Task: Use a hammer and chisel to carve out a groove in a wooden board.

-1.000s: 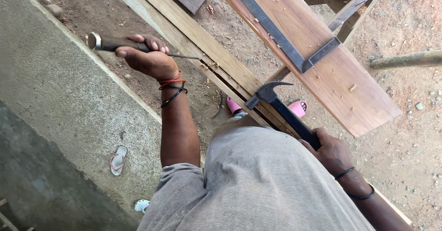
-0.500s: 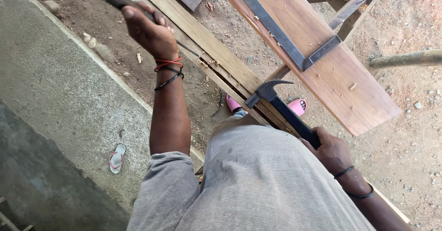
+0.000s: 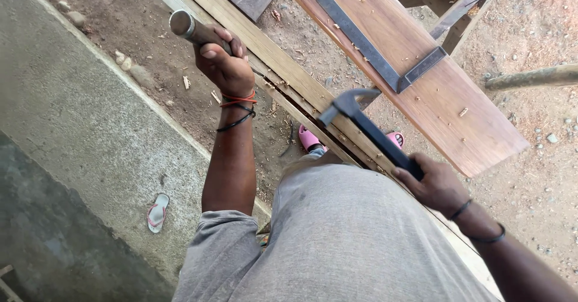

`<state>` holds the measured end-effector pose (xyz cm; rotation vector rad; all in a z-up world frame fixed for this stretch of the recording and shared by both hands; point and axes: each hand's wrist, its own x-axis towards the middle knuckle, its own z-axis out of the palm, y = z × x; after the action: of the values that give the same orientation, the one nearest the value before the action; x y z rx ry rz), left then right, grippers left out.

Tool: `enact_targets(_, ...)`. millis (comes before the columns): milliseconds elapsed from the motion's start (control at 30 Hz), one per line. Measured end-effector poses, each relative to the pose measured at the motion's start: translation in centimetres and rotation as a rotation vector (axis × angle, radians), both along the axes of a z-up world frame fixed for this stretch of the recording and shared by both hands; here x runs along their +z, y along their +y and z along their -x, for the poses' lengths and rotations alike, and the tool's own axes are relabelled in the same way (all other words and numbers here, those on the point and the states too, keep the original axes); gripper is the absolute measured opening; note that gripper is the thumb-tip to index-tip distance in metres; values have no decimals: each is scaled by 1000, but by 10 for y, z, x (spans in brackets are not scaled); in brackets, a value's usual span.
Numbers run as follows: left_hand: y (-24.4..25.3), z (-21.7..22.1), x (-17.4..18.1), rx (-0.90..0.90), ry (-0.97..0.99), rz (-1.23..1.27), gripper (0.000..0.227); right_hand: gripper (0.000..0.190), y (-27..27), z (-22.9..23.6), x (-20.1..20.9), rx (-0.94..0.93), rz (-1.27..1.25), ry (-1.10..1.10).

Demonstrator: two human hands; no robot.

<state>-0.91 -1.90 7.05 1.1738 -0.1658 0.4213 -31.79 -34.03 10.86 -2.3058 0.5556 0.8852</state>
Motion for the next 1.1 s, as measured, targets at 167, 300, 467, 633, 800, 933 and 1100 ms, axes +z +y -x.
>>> enact_targets(167, 1, -5, -18, 28, -24, -26, 70, 42, 19, -71, 61, 73, -93, -393)
enact_targets(300, -3, -2, -11, 79, -54, -96, 69, 36, 40, -127, 143, 280, -351, -1000)
enact_targets(467, -4, 1, -6, 81, -75, -138, 70, 38, 72, -159, 215, 382, -264, -1201)
enact_targets(633, 12, -7, -46, 315, -83, -386, 78, 41, 93, -173, 193, 480, -195, -1177)
enact_targets(800, 0, -13, -34, 323, -96, -284, 86, 46, 88, -176, 179, 497, -31, -523)
enact_targets(933, 13, -10, -61, 314, -106, -295, 84, 49, 82, -173, 183, 508, -56, -724)
enact_targets(1100, 14, 4, -41, 315, -179, -556, 78, 41, 85, -168, 220, 509, -268, -1230)
